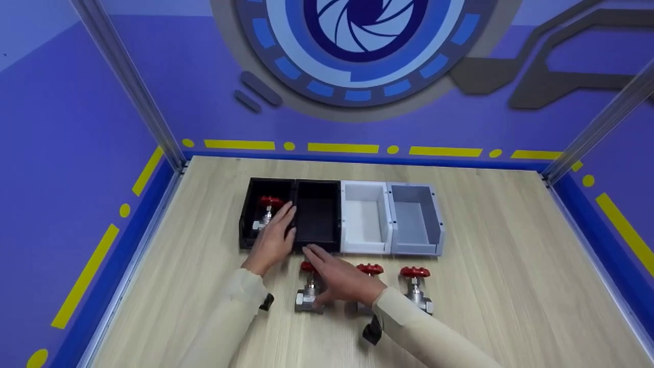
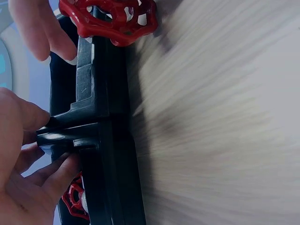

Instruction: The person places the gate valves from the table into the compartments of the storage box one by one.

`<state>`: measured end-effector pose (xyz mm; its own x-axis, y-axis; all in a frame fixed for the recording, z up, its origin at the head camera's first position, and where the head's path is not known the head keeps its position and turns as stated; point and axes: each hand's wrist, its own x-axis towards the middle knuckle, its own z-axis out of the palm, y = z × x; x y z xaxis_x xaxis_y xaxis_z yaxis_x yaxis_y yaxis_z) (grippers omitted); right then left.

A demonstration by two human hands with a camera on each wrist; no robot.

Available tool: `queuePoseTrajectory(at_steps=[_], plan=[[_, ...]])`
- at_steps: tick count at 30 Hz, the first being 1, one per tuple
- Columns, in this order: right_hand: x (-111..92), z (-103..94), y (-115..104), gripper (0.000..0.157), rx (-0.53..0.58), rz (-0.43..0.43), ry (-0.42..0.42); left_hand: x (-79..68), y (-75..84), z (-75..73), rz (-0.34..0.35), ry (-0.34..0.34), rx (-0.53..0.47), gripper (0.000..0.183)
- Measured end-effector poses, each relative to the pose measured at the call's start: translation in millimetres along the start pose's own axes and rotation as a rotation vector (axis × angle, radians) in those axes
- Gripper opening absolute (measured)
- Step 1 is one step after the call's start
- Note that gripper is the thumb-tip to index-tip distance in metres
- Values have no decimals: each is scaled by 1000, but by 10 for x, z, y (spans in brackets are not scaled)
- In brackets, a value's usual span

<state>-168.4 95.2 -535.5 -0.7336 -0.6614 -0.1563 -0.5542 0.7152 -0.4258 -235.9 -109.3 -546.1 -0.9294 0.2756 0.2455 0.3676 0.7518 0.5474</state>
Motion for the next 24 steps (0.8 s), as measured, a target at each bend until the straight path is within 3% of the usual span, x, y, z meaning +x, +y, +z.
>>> queuePoseTrajectory(at_steps=[6, 13, 24], plan=[[-49, 60, 6, 126, 22, -26, -10, -11, 5, 13, -8, -13, 12, 53], [-107, 134, 20, 133, -30, -65, 38, -8, 7, 21, 1, -17, 23, 55], [-147, 187, 20, 137, -28, -17, 58, -2, 23, 28, -8, -23, 25, 57]])
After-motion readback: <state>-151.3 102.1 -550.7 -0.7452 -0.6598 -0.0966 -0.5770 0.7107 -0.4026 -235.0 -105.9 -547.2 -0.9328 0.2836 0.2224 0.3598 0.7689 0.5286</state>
